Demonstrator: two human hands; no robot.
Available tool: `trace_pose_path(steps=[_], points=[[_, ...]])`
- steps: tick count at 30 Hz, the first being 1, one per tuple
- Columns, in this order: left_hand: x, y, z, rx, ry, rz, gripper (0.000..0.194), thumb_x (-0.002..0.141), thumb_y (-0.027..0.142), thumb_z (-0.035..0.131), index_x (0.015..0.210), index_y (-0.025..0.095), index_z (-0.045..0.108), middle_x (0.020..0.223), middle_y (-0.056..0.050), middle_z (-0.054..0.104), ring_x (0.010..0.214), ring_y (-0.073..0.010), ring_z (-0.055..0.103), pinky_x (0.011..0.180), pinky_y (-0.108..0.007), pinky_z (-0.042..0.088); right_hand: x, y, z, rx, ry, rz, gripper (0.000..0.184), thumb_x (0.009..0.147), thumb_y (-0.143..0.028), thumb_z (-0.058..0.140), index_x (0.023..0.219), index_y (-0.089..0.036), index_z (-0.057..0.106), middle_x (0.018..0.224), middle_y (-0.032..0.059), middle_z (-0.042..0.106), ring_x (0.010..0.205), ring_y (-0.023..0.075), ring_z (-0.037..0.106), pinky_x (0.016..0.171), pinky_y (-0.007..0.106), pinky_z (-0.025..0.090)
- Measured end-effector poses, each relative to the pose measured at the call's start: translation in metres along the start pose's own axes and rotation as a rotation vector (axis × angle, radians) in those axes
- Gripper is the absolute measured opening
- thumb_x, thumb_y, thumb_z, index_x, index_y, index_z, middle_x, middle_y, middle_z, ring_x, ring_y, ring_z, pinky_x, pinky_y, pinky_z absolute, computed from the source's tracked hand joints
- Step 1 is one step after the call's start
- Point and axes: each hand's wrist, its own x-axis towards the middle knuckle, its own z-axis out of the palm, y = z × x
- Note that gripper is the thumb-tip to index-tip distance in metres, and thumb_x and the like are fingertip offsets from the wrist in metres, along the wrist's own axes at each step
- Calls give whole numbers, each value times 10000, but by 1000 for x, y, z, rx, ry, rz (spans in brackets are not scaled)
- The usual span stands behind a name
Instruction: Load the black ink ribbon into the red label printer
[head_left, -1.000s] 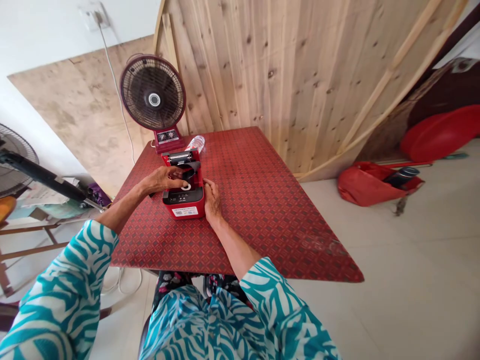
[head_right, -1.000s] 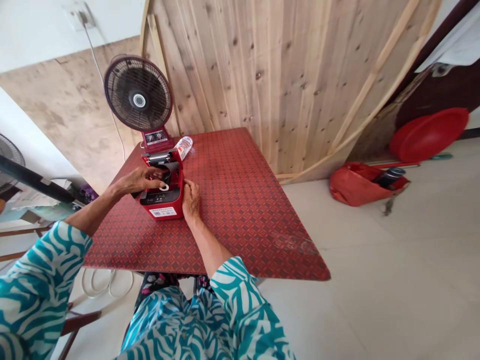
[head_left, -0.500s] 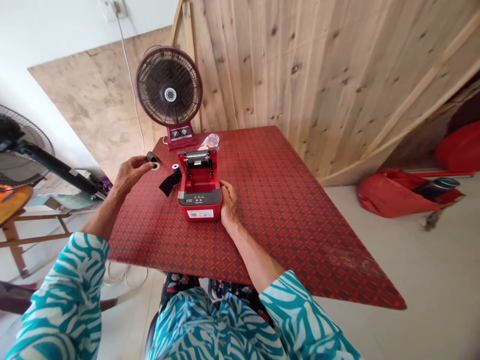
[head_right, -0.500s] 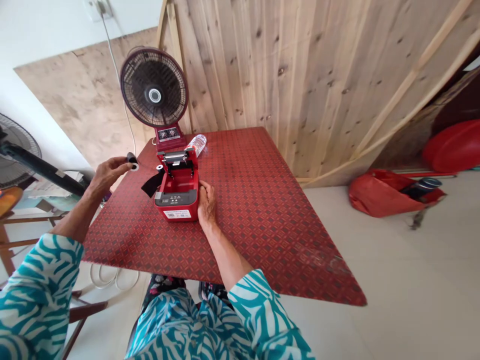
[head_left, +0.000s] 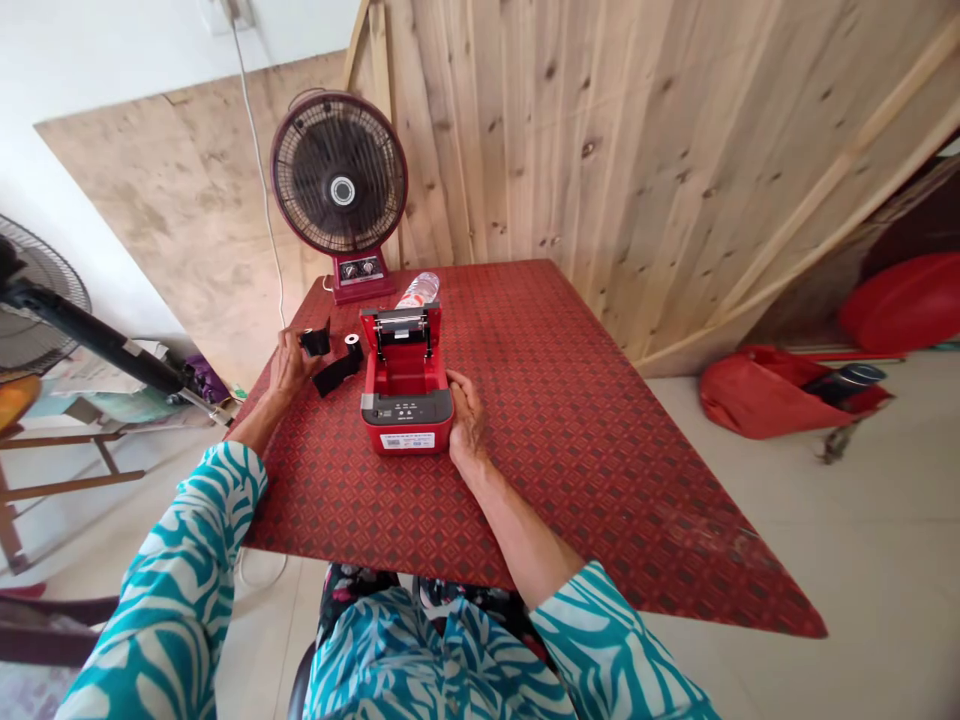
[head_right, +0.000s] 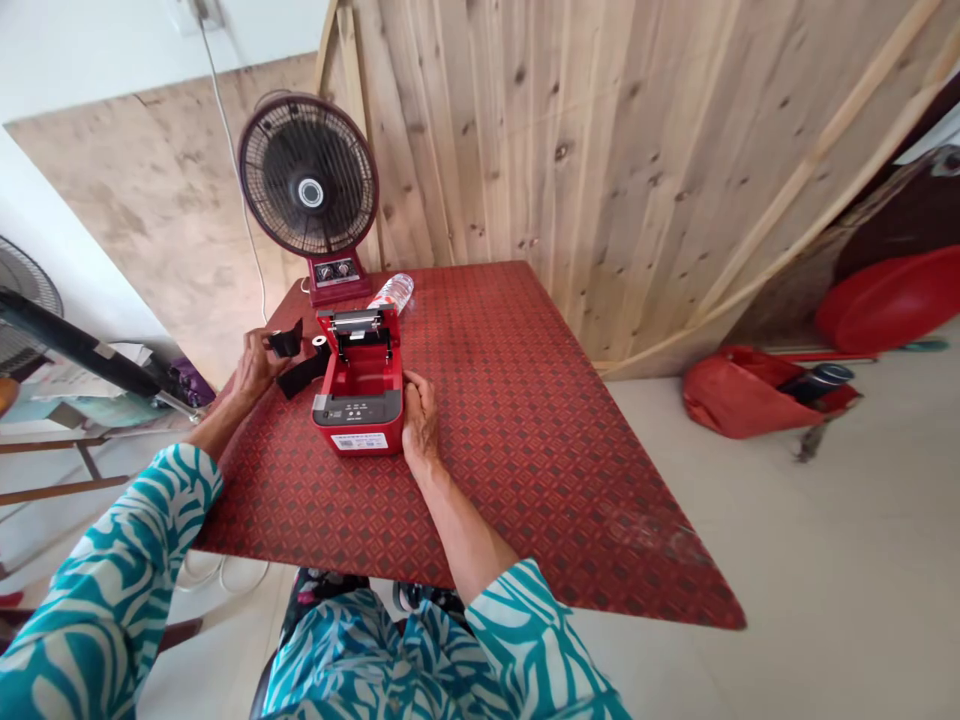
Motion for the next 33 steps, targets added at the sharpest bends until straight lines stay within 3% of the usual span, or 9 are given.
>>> trace_pose_path(steps=[4, 9, 14, 19, 24, 29, 33], points=[[-9, -7, 4, 62, -69, 49, 500, 773, 226, 736, 1210, 191, 492, 1294, -179, 584, 1187, -322, 639, 1001, -474, 522, -1, -2, 0, -1, -15, 0, 399, 895, -547, 512, 1108, -271, 708, 1052, 38, 723, 1071, 240, 620, 921, 408, 505], [-17, -12, -10, -7, -179, 119, 477, 779, 328, 744, 1164, 190, 499, 1299, -194, 629, 1161, -304, 676, 995, -435, 527, -1, -6, 1, 2, 0, 24, 380, 884, -521, 523, 1093, -267, 712, 1063, 36, 726, 1065, 233, 621, 931, 405, 504], [-23, -16, -11, -56, -155, 53, 322, 860, 345, 596, 1128, 190, 508, 1176, -162, 720, 1105, -283, 717, 955, -418, 539, -1, -6, 1, 13, 5, 27, 369, 878, -510, 537, 1086, -262, 715, 1060, 37, 731, 1070, 236, 621, 931, 404, 505], [-20, -17, -10, -29, -168, 72, 549, 834, 355, 627, 1329, 177, 469, 1256, -165, 698, 1140, -286, 700, 970, -430, 537, 0, -3, 1, 15, -7, 13, 366, 882, -507, 530, 1087, -263, 709, 1062, 39, 729, 1067, 234, 624, 921, 402, 508], [-16, -17, -17, 42, -214, 108, 571, 863, 410, 599, 1362, 149, 505, 1312, -189, 659, 1197, -306, 659, 1017, -434, 508, 0, -5, 2, 26, 7, 34, 351, 871, -485, 541, 1084, -261, 708, 1103, 42, 721, 1078, 233, 621, 927, 408, 508], [-13, 9, -18, 42, -83, 212, 466, 917, 436, 560, 1292, 161, 594, 1242, -169, 682, 1212, -294, 623, 1063, -421, 463, -1, -7, 1, 19, 1, 35, 356, 876, -488, 536, 1090, -264, 710, 1079, 40, 730, 1073, 237, 625, 917, 409, 513], [0, 45, -9, 118, -253, 398, 358, 963, 291, 464, 1222, 175, 682, 1213, -168, 705, 1171, -312, 621, 1055, -467, 435, -1, -6, 0, 9, -5, 31, 362, 880, -491, 530, 1094, -261, 710, 1053, 42, 737, 1056, 238, 632, 909, 408, 513]])
